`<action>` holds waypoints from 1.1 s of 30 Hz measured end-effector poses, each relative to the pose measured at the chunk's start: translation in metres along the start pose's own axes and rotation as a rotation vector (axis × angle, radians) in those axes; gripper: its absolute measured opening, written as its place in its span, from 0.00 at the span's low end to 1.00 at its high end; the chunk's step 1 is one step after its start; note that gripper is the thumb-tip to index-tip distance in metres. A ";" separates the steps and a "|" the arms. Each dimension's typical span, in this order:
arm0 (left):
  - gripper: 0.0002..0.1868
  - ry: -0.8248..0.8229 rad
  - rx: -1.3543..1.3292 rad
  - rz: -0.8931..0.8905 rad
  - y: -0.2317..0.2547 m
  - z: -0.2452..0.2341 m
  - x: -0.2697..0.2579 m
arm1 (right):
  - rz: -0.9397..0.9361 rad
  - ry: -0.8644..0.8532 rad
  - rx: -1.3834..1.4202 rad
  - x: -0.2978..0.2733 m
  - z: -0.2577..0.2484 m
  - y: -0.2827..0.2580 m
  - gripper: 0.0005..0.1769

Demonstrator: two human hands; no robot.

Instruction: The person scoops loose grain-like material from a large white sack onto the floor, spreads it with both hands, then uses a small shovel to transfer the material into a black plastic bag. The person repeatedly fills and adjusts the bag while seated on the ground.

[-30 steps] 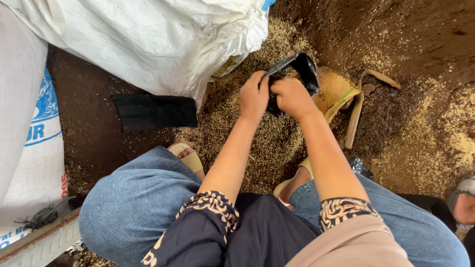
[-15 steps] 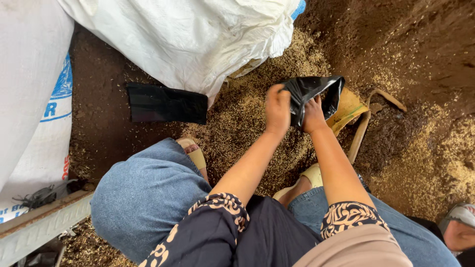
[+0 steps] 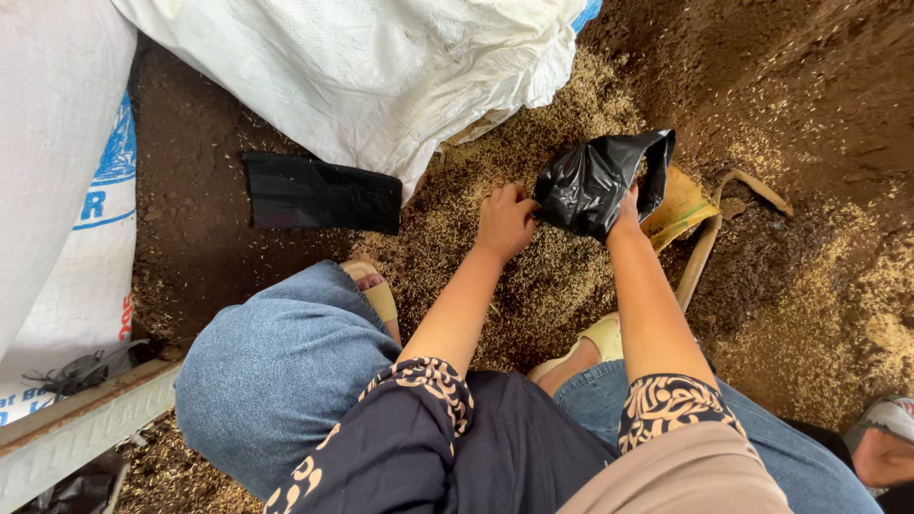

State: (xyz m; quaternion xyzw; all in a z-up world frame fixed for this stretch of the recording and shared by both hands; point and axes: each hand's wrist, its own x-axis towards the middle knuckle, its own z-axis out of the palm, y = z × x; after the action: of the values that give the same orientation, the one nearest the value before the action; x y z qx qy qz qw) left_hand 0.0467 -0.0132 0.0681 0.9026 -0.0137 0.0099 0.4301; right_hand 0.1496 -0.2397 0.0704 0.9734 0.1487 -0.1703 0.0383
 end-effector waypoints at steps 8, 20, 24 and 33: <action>0.18 0.143 -0.043 -0.124 -0.001 -0.008 0.054 | 0.609 0.345 1.771 0.009 0.016 0.017 0.34; 0.08 0.088 -0.166 -0.142 0.000 -0.002 0.081 | 0.251 0.054 0.930 -0.069 -0.111 -0.022 0.17; 0.10 0.064 -0.252 -0.248 0.002 -0.010 0.078 | 0.125 0.088 1.245 -0.076 -0.117 -0.034 0.16; 0.26 -0.428 0.022 -0.483 -0.007 -0.025 0.067 | 0.218 -0.067 2.001 -0.056 -0.086 -0.017 0.17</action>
State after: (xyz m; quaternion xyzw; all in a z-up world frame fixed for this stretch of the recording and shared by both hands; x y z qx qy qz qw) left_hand 0.1139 0.0097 0.0809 0.8659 0.1108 -0.2825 0.3977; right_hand 0.1219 -0.2286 0.1702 0.5613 -0.1538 -0.2396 -0.7771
